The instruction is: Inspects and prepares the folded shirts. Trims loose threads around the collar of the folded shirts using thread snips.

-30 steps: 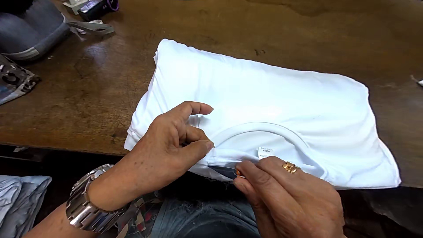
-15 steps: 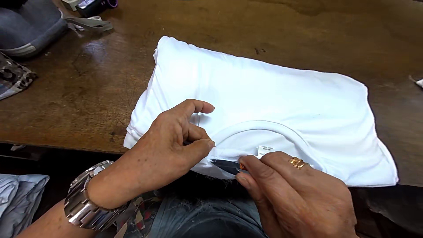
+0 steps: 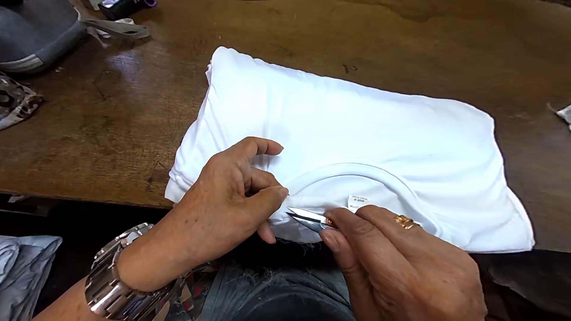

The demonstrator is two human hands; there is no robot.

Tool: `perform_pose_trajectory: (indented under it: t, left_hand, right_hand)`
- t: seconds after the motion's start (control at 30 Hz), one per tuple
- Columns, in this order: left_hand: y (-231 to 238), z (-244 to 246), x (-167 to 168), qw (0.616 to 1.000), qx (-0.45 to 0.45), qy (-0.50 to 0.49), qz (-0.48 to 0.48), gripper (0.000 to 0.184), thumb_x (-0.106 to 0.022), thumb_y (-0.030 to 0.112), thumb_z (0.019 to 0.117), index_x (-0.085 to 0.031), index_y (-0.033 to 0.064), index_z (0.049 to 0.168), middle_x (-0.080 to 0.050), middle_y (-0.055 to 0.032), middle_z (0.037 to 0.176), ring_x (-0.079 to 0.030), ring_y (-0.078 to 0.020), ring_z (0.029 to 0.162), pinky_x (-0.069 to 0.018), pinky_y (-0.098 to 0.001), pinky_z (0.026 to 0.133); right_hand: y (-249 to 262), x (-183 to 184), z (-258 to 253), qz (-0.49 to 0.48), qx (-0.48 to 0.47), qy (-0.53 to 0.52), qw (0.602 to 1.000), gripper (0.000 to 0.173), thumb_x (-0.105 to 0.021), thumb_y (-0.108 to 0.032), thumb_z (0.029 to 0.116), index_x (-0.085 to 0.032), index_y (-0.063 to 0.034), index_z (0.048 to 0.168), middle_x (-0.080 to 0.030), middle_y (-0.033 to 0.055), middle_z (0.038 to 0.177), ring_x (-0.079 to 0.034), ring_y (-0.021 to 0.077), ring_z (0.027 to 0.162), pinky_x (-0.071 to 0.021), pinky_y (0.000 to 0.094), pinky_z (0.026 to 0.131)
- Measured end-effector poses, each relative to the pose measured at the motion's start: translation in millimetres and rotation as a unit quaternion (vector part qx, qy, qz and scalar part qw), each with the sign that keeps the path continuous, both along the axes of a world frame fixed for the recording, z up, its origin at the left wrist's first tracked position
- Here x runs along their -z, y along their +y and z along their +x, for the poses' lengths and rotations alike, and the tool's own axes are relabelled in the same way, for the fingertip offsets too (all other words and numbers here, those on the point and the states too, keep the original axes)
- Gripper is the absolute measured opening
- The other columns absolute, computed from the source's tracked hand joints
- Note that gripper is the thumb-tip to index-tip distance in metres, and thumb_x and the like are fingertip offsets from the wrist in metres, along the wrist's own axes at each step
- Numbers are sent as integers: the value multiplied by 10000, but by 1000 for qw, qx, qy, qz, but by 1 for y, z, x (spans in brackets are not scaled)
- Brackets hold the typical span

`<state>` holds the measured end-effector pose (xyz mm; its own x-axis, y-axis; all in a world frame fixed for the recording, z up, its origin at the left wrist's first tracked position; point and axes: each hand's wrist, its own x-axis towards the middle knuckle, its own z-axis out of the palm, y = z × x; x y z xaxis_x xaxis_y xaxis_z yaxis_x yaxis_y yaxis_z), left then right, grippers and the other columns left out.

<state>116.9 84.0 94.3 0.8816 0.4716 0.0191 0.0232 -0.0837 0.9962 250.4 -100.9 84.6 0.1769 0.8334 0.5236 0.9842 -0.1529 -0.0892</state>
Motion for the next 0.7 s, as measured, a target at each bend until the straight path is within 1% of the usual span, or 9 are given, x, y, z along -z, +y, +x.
perform_pose_trajectory:
  t: [0.17, 0.3, 0.4, 0.47, 0.53, 0.57, 0.63, 0.67, 0.7]
  left_hand:
    - [-7, -2, 1, 1000, -31, -3, -4, 445, -587, -37, 964, -490, 45, 1390, -748, -86, 807, -701, -184, 536, -596, -272, 440]
    - [-9, -2, 3, 999, -35, -12, -12, 436, -590, -40, 971, -488, 40, 1387, -749, -97, 818, -710, -200, 548, -607, -284, 453]
    - [-10, -2, 4, 999, -40, -8, -13, 443, -598, -40, 971, -487, 39, 1393, -749, -94, 813, -715, -198, 559, -612, -284, 465]
    - [-10, -2, 4, 999, -36, -4, -9, 437, -598, -31, 975, -486, 38, 1391, -753, -86, 815, -719, -192, 570, -614, -279, 474]
    - [-9, -3, 5, 999, -30, -5, -17, 440, -600, -34, 972, -486, 36, 1391, -753, -93, 824, -719, -196, 571, -614, -282, 471]
    - [-8, -3, 4, 999, -29, -9, -23, 441, -599, -39, 968, -488, 32, 1389, -752, -96, 824, -721, -199, 573, -616, -284, 472]
    - [-7, -3, 5, 999, -26, -19, -30, 425, -594, -49, 957, -495, 18, 1365, -752, -85, 804, -724, -191, 577, -620, -281, 482]
    - [-7, -3, 6, 999, -23, -22, -28, 428, -592, -53, 954, -491, 16, 1364, -751, -81, 800, -724, -187, 580, -622, -280, 486]
    - [-7, -3, 6, 999, -19, -22, -26, 440, -592, -53, 955, -485, 21, 1376, -752, -84, 809, -724, -189, 582, -621, -280, 484]
  right_hand:
    - [2, -2, -4, -6, 15, -5, 1000, 373, -469, -279, 1078, -731, -24, 1000, -621, 86, 762, -557, 203, 632, -374, 324, 505]
    - [6, 0, -6, 1, 12, -5, 1000, 359, -477, -278, 1073, -727, -35, 987, -625, 81, 760, -565, 199, 635, -379, 325, 503]
    - [8, -1, -7, 0, 15, -16, 1000, 350, -485, -257, 1068, -729, -33, 955, -633, 88, 757, -565, 206, 621, -373, 333, 490]
    - [8, 1, -5, 7, 7, -12, 1000, 348, -484, -251, 1068, -724, -40, 926, -615, 77, 737, -549, 196, 606, -358, 326, 482]
    - [7, 3, 2, 25, -22, 40, 999, 358, -472, -268, 1077, -718, -52, 932, -604, 50, 730, -545, 149, 612, -369, 293, 493]
    - [7, 4, 7, 37, -44, 90, 994, 365, -466, -284, 1086, -716, -51, 959, -605, 31, 736, -548, 108, 624, -395, 262, 511]
    - [6, 3, 17, 53, -83, 210, 973, 369, -459, -344, 1099, -689, -58, 1060, -608, -21, 794, -544, 13, 664, -442, 176, 564]
    - [8, 3, 20, 56, -97, 266, 958, 365, -486, -382, 1088, -676, -71, 1110, -596, -56, 814, -523, -26, 663, -438, 140, 563]
    - [11, 2, 21, 58, -107, 310, 943, 344, -559, -390, 1056, -672, -80, 1155, -589, -82, 824, -511, -41, 665, -434, 125, 561]
